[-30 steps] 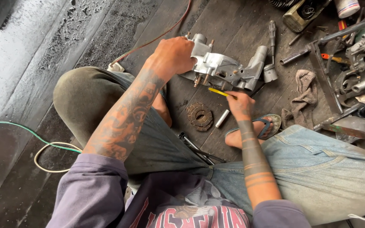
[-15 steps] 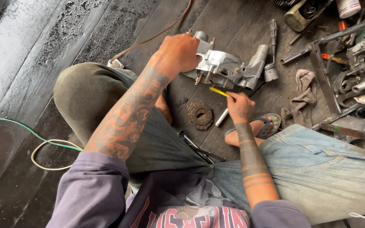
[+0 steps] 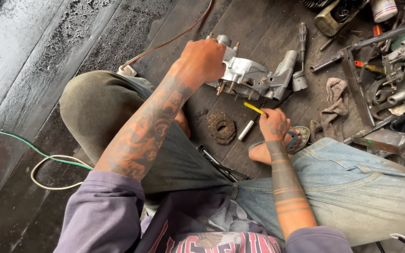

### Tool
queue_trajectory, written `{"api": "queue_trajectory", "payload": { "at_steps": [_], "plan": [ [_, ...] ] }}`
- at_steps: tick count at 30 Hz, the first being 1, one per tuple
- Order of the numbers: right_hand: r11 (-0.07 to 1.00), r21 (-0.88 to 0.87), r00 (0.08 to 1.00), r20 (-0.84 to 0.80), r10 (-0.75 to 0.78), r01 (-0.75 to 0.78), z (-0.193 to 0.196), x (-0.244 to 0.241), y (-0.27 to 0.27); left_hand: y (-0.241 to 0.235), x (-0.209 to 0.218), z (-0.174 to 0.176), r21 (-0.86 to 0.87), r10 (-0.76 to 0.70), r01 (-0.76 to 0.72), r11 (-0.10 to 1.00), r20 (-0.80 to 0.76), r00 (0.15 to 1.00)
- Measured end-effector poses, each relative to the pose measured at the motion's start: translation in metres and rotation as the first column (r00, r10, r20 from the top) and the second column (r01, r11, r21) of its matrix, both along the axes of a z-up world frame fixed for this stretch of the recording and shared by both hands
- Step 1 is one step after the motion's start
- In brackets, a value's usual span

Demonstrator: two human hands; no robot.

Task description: Cleaning a motorcycle engine casing using a small brush to reach into crevices.

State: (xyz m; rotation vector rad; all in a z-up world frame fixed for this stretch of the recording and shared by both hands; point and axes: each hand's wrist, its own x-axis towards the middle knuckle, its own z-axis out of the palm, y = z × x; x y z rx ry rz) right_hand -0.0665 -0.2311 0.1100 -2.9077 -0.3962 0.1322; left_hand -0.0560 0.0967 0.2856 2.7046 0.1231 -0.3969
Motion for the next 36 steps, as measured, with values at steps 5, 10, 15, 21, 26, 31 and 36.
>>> {"api": "queue_trajectory", "payload": {
  "at_steps": [5, 10, 15, 21, 26, 31, 36],
  "plan": [
    [0.982, 0.144, 0.992, -0.013, 0.128, -0.124, 0.017, -0.005, 0.031, -0.002, 0.004, -0.007, 0.045, 0.002, -0.003, 0.999, 0.033, 0.999],
    [0.992, 0.128, 0.993, -0.115, 0.037, -0.023, 0.002, 0.006, 0.0, -0.004, 0.002, -0.003, 0.019, 0.004, -0.004, 1.0, 0.007, 1.0],
    [0.954, 0.297, 0.966, -0.256, 0.036, 0.044, 0.016, 0.013, 0.011, -0.004, 0.0, -0.004, 0.017, 0.018, -0.018, 1.0, 0.023, 1.0],
    [0.977, 0.193, 0.969, -0.243, -0.042, 0.09, 0.008, 0.008, 0.015, -0.002, 0.0, -0.003, 0.015, -0.012, 0.012, 1.0, -0.025, 1.0],
    [0.951, 0.308, 0.979, -0.18, 0.095, -0.035, 0.02, 0.014, 0.024, 0.008, 0.006, 0.003, 0.108, -0.02, 0.011, 0.994, 0.077, 0.997],
    [0.949, 0.28, 0.986, -0.042, 0.162, -0.144, -0.013, 0.012, 0.02, 0.034, -0.03, 0.094, 0.071, -0.064, 0.045, 0.996, 0.306, 0.95],
    [0.975, 0.224, 0.996, -0.093, 0.014, 0.007, -0.006, 0.024, -0.002, 0.077, -0.136, 0.166, -0.373, 0.176, 0.015, 0.928, 0.471, 0.864]
  ]
}}
